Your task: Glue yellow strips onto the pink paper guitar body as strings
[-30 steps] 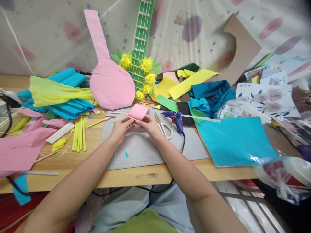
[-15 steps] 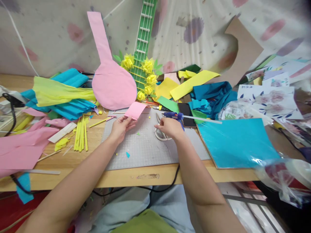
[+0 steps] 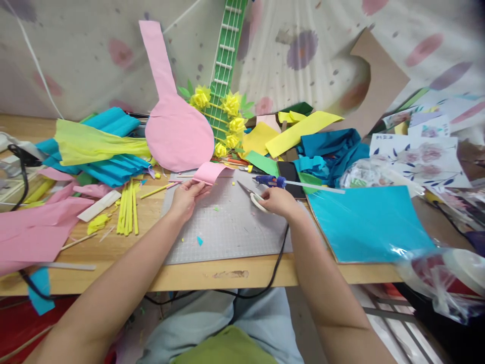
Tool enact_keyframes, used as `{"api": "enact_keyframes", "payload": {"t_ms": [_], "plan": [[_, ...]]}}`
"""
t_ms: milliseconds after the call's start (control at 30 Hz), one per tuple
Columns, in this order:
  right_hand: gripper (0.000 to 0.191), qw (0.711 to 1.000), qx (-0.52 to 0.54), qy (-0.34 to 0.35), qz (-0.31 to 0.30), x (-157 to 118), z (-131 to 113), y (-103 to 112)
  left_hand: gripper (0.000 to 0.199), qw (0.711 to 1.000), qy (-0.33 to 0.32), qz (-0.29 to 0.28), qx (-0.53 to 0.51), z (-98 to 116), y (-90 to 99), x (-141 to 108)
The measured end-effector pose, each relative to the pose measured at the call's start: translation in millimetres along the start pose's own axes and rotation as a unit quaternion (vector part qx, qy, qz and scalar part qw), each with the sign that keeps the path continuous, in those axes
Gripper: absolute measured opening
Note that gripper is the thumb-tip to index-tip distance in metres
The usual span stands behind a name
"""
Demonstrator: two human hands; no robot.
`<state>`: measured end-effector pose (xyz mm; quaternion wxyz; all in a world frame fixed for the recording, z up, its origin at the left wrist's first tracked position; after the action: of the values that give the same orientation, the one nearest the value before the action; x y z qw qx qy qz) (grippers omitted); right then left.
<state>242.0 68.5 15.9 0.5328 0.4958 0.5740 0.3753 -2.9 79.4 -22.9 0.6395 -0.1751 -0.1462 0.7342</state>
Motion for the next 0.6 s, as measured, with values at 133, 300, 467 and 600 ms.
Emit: {"api": "enact_keyframes", "payload": {"t_ms": [133,300,467,600], "plan": [[0.024,0.986,0.151,0.064,-0.018,-9,9,-3,0.016,1.000,-0.001,0.000,-0.010,3,-1.6,0],[0.035,0.962,0.243,0.118,0.033,-16,7,-3,0.017,1.000,-0.001,-0.008,0.002,2,-1.7,1],[0.042,0.970,0.186,0.149,0.050,-23,-13,2,0.019,1.000,-0.004,-0.024,0.008,1,-2.2,1],[0.048,0.972,0.153,0.179,0.009,-23,-31,-4,0.019,0.999,-0.001,-0.035,0.006,-1,-4.3,-1]]}}
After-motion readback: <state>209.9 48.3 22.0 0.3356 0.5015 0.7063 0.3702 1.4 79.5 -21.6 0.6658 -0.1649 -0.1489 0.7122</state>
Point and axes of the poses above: each hand's wrist, its own x-axis towards the middle knuckle, its own y-axis out of the back of the hand, z = x × y, the point moved 8 cm from there along x, towards the middle knuckle, and after that the axes turned 5 degrees about -y, right-handed, at the moved point
